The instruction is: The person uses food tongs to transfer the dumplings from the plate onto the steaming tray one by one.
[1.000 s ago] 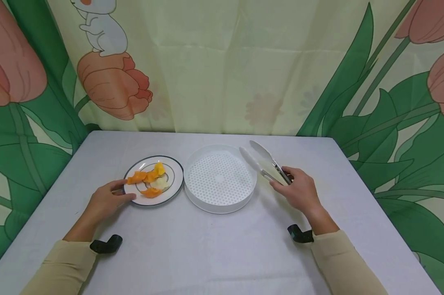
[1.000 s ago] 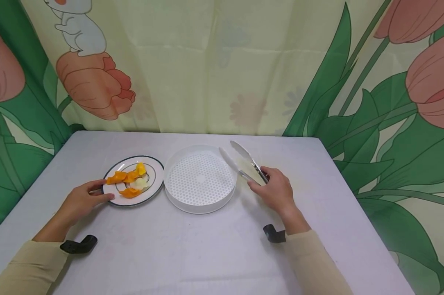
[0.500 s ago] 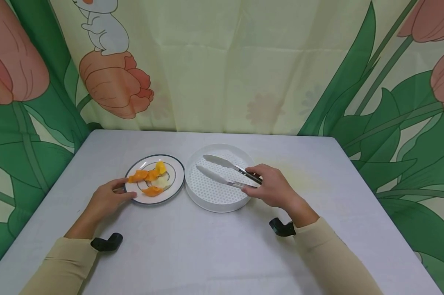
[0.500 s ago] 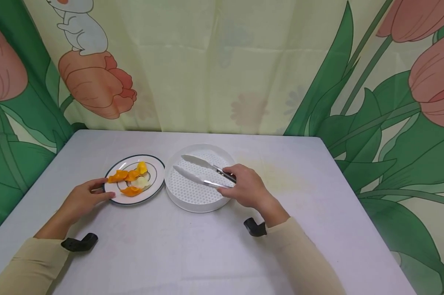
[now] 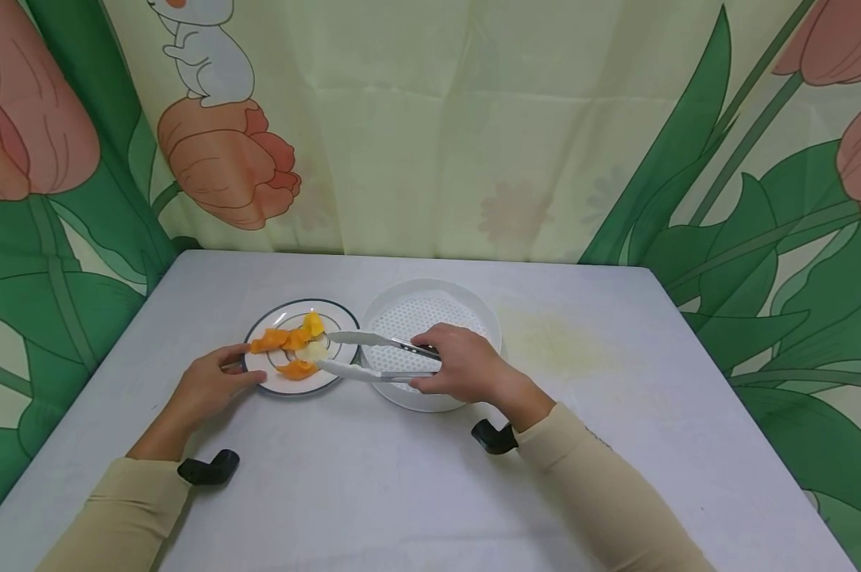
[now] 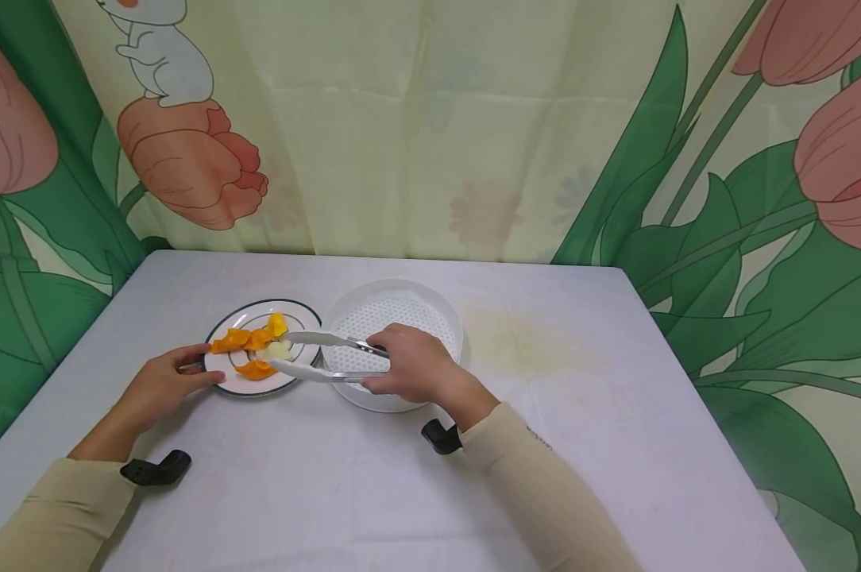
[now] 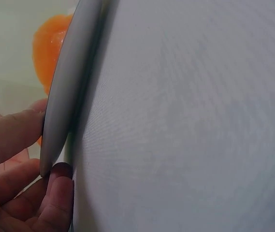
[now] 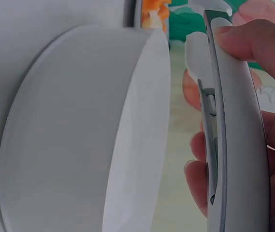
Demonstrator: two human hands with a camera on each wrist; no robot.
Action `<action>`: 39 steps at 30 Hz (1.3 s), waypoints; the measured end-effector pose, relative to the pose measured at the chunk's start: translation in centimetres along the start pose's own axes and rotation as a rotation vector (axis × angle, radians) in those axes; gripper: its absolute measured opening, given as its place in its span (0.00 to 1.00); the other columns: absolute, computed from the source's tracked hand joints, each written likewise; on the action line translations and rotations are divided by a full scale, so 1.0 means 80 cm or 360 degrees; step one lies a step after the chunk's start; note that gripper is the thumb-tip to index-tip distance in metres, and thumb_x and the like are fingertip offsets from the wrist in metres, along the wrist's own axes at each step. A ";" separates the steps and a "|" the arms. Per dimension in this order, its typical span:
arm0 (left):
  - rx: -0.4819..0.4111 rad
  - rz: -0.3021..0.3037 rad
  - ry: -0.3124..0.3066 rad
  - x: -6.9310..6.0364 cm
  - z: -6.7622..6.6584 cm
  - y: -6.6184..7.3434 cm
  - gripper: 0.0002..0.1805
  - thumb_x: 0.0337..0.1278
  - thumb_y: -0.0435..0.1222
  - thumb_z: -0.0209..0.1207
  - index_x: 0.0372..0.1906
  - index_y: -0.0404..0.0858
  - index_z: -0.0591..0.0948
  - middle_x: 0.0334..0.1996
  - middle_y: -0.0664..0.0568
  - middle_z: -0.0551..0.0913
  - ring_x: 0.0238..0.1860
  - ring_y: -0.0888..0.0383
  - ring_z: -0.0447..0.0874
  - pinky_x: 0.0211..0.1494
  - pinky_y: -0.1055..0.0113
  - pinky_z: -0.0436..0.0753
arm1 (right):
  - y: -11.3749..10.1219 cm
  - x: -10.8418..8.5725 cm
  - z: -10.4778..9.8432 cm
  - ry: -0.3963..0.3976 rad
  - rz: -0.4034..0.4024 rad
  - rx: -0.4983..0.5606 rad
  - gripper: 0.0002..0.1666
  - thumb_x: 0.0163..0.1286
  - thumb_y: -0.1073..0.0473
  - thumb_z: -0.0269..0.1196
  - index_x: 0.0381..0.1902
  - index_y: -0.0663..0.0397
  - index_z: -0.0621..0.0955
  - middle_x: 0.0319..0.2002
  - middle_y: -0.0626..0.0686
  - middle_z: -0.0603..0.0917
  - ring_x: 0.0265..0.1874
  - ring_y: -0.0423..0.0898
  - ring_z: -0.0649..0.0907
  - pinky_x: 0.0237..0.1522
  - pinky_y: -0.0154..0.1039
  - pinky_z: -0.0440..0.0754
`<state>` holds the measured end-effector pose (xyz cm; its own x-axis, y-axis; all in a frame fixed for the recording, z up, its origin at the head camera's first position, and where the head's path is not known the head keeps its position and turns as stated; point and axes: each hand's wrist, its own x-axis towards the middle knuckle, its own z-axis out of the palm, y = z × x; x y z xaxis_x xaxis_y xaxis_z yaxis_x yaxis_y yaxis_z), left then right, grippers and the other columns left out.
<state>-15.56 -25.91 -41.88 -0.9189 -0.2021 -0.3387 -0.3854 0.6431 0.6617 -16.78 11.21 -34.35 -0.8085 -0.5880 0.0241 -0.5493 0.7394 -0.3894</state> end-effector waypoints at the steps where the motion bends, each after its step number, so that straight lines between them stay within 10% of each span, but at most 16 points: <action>1: 0.0000 0.0002 -0.0003 0.000 0.000 0.000 0.45 0.64 0.47 0.65 0.77 0.32 0.58 0.69 0.26 0.64 0.67 0.30 0.63 0.65 0.40 0.71 | -0.003 0.002 0.002 -0.0013 -0.0007 -0.0006 0.32 0.60 0.47 0.69 0.60 0.55 0.82 0.51 0.51 0.83 0.47 0.47 0.81 0.49 0.43 0.80; 39: 0.0024 0.0013 0.0001 0.001 -0.001 -0.001 0.44 0.63 0.47 0.66 0.76 0.32 0.60 0.68 0.25 0.64 0.65 0.30 0.64 0.64 0.40 0.72 | -0.054 0.055 0.025 -0.0179 -0.0026 -0.0305 0.20 0.67 0.49 0.67 0.54 0.47 0.85 0.44 0.44 0.83 0.38 0.40 0.79 0.36 0.35 0.79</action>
<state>-15.59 -26.05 -41.93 -0.9221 -0.1972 -0.3330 -0.3765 0.6558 0.6543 -17.53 4.79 -34.44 -0.7764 -0.6254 -0.0784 -0.6008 0.7719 -0.2077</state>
